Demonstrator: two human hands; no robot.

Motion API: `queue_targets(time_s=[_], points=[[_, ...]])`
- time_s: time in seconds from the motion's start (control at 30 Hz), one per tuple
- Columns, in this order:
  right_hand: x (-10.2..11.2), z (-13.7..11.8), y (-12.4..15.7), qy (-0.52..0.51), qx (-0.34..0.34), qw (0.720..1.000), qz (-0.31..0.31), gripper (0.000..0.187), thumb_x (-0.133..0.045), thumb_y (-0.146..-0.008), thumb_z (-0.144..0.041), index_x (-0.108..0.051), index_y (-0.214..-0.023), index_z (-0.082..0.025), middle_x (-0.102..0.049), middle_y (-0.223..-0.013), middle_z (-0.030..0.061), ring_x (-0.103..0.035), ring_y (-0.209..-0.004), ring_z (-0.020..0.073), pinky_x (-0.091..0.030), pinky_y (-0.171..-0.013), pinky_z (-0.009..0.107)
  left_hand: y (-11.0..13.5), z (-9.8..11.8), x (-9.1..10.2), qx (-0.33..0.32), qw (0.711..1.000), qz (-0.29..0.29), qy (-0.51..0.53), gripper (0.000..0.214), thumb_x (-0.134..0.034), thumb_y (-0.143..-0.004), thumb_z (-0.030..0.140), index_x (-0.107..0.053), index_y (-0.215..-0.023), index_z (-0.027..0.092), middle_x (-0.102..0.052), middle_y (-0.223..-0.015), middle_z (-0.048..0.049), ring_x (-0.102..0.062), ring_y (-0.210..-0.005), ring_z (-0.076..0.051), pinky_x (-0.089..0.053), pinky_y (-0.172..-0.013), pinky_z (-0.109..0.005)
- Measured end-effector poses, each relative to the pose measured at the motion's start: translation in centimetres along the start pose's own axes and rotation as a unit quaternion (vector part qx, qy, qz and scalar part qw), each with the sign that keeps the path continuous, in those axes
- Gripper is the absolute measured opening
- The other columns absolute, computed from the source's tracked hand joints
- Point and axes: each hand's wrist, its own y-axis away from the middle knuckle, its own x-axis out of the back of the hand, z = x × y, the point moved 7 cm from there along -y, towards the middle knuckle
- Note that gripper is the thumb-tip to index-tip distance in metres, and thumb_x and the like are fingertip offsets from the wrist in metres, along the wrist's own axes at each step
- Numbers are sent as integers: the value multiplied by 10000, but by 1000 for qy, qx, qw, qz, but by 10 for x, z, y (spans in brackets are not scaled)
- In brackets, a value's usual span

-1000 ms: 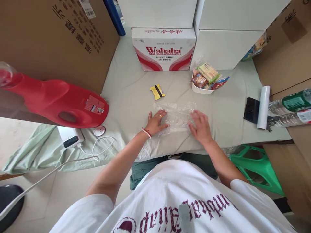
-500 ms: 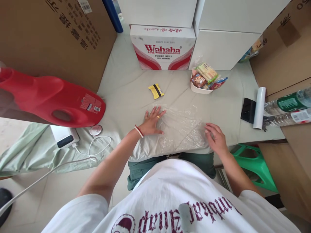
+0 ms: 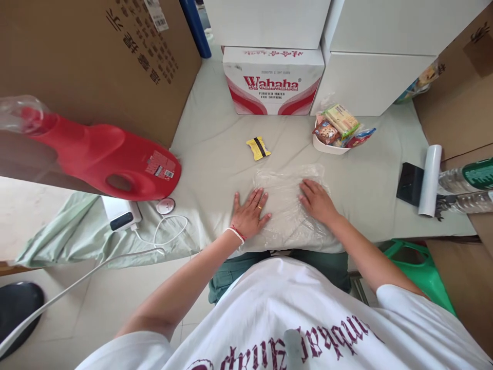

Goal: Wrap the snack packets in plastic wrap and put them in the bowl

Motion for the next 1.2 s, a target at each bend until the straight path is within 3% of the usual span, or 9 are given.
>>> queue_targets(time_s=[0.1, 0.2, 0.37, 0.5, 0.63, 0.83, 0.97, 1.1, 1.2], points=[[25, 4, -38, -13, -38, 998, 49, 507, -370, -1080, -441, -676, -1381, -171, -642, -1382, 199, -534, -1301, 378, -484, -1095, 573, 0, -1, 2, -3, 1000, -5, -8, 760, -329, -1051, 621, -181, -1713, 279, -161, -1779, -105, -197, -1648, -335, 89, -1281, -718], [36, -22, -100, -18, -43, 997, 61, 505, -371, -1080, -467, -655, -1383, -181, -663, -1284, 196, -522, -1243, 384, -502, -1027, 555, -1, 1, 4, 1, 1000, -6, -12, 803, -360, -1029, 668, -176, -1714, 293, -178, -1779, -104, -188, -1649, -343, 62, -1296, -696], [-2, -80, -211, -12, -83, 996, 34, 709, -545, -998, -629, -527, -1460, -92, -601, -1352, 253, -460, -1296, 417, -473, -1015, 564, 0, 1, 4, 5, 1000, -8, -10, 813, -406, -1017, 671, -192, -1712, 308, -215, -1773, -106, -206, -1642, -363, 26, -1304, -686], [-35, -95, -245, 3, -122, 992, -35, 539, -600, -989, -390, -561, -1403, -48, -580, -1380, 267, -456, -1310, 407, -419, -1053, 562, 0, 0, 5, 1, 1000, -14, -9, 823, -361, -1018, 695, -190, -1712, 287, -187, -1780, -100, -221, -1639, -347, 23, -1301, -701], [-6, -88, -215, 1, -31, 999, -20, 496, -584, -929, -213, -592, -1412, -101, -599, -1382, 216, -487, -1272, 374, -405, -1069, 518, 0, 0, 4, 0, 1000, -13, -7, 853, -390, -1001, 718, -198, -1711, 284, -183, -1782, -107, -203, -1643, -358, 30, -1305, -692], [57, -69, -97, -111, 213, 968, -74, 516, -662, -885, -284, -631, -1393, -206, -646, -1356, 128, -569, -1229, 318, -435, -1081, 476, 0, 0, 5, -4, 1000, -1, 3, 854, -433, -993, 710, -221, -1707, 290, -207, -1777, -117, -188, -1645, -378, 40, -1302, -690], [43, -50, -43, -98, 208, 966, -118, 512, -668, -862, -217, -657, -1373, -209, -661, -1353, 136, -594, -1232, 320, -447, -1074, 493, 0, 1, 5, -4, 1000, 3, -1, 850, -435, -1002, 695, -212, -1708, 278, -196, -1777, -119, -213, -1641, -357, 80, -1300, -673], [6, -39, -24, -65, 169, 973, -141, 531, -663, -854, -160, -661, -1384, -199, -657, -1379, 152, -590, -1270, 337, -452, -1097, 535, -2, -1, 2, -8, 1000, 10, -11, 837, -432, -1008, 681, -232, -1704, 262, -211, -1772, -126, -235, -1636, -348, 56, -1305, -673], [0, -34, -11, -84, 161, 978, -106, 529, -681, -915, -238, -621, -1440, -210, -593, -1483, 168, -556, -1346, 346, -436, -1145, 577, 0, -6, 1, -8, 1000, 20, -14, 779, -446, -1028, 594, -260, -1696, 239, -212, -1771, -144, -269, -1625, -352, -17, -1303, -691]])
